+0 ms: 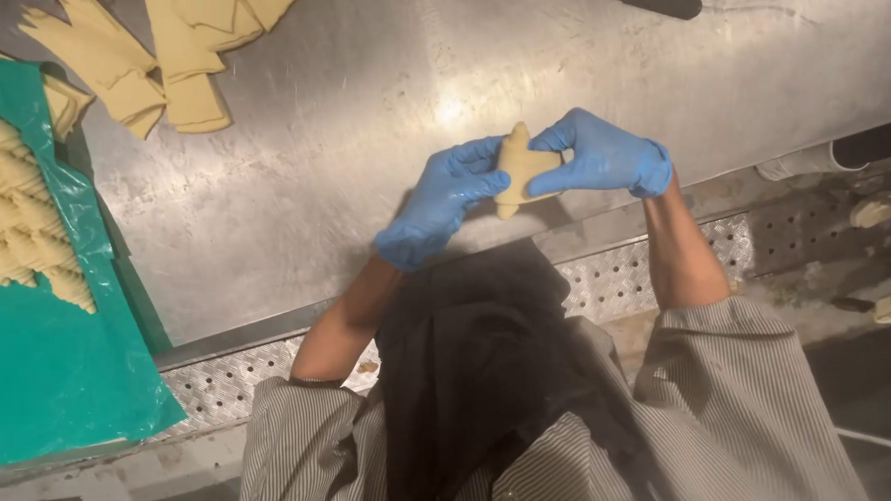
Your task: Rolling triangular dough pieces into croissant shapes on a kitchen workbench.
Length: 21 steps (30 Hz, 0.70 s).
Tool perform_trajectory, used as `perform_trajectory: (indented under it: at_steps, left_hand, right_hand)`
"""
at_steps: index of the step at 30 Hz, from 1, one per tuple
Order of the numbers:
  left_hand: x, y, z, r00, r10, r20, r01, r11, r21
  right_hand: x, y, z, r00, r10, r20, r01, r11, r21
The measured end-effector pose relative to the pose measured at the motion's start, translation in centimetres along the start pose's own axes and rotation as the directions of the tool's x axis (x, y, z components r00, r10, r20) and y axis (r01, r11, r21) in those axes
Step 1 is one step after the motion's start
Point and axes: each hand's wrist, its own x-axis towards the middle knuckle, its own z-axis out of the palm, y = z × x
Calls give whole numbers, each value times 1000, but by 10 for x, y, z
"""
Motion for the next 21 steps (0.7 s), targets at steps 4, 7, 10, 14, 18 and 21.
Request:
perform_trajectory:
  at_steps: [4,7,10,14,18,21]
  left_hand:
    - [-4,3,7,993,-52,108,61,995,-78]
    - [-1,8,12,989,30,147,-59,979,193]
    - [-1,11,24,990,-124,71,123,992,18]
    - [1,-2,21,986,-54,159,67,995,-76]
    - [-1,2,29,983,-84,161,109,982,-153]
    - [-9,7,35,992,-76,102,70,996,56]
  right_hand:
    - [-10,-12,-4,993,-120,4,119,986,120]
    - [-18,-40,-14,970,-219,-106,218,976,-19]
    - [-27,-55,-15,991,-93,-99,89,995,-42]
    - [-36,-38,-15,998,-36,-49,21,960,-279]
    - [-30,-4,-18,970,-239,-45,241,970,39]
    - [-39,-36,-7,973,-197,-122,200,980,9]
